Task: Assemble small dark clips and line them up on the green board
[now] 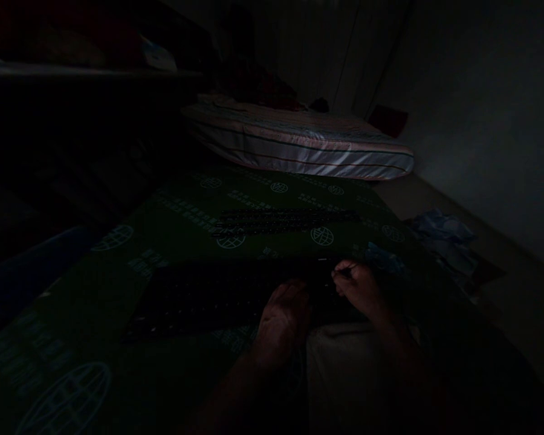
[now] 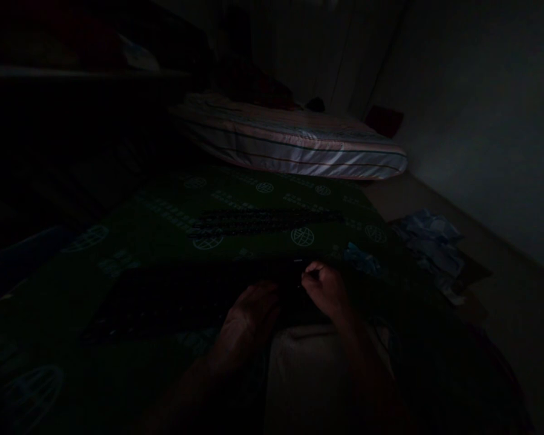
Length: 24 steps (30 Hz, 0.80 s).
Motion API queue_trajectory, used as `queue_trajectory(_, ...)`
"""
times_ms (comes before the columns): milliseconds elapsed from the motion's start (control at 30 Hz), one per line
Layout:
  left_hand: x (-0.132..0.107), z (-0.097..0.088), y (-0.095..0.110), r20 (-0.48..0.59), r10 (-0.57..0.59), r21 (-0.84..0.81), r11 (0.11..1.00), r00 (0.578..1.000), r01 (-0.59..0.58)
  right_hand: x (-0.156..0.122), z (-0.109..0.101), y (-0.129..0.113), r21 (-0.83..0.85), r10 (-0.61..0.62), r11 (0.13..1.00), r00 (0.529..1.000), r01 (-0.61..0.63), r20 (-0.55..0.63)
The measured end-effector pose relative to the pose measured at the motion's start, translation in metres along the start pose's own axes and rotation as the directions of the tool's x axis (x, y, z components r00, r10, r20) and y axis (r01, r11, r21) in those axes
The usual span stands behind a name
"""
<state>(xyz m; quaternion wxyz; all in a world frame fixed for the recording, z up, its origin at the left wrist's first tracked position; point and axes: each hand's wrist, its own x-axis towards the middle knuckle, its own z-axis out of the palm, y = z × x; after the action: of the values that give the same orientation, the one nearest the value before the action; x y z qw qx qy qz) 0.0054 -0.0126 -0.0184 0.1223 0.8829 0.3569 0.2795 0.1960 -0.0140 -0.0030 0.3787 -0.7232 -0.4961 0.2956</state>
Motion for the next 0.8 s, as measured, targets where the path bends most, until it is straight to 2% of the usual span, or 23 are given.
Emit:
queue_trajectory(133, 0.005, -0.007, 0.008, 0.069, -0.059, 0.014, 0.998, 0.996, 0.058, -0.002, 0.003, 0.001, 0.015, -0.019, 1.0, 1.0, 0.019, 0.009)
queue_trajectory(267, 0.017, -0.012, 0.016, 0.101, -0.078, 0.05, 0.996, 0.992, 0.074, -0.003, 0.006, -0.002, -0.011, -0.104, 0.995, 0.994, 0.104, -0.043)
queue_trajectory(400, 0.037, -0.005, 0.021, 0.132, -0.053, 0.102, 0.994, 0.99, 0.04, -0.004, 0.012, -0.003, -0.024, -0.182, 0.983, 0.978, 0.18, -0.106)
queue_trajectory(633, 0.058, 0.01, 0.014, 0.278, -0.191, 0.177, 0.974, 0.941, 0.145, -0.002, 0.021, 0.011, -0.044, -0.233, 0.972, 0.962, 0.229, -0.139)
queue_trajectory(800, 0.058, 0.01, 0.01, 0.283, -0.188, 0.171, 0.975, 0.941, 0.143, -0.002, 0.023, 0.011, 0.022, -0.171, 0.984, 0.965, 0.179, -0.201)
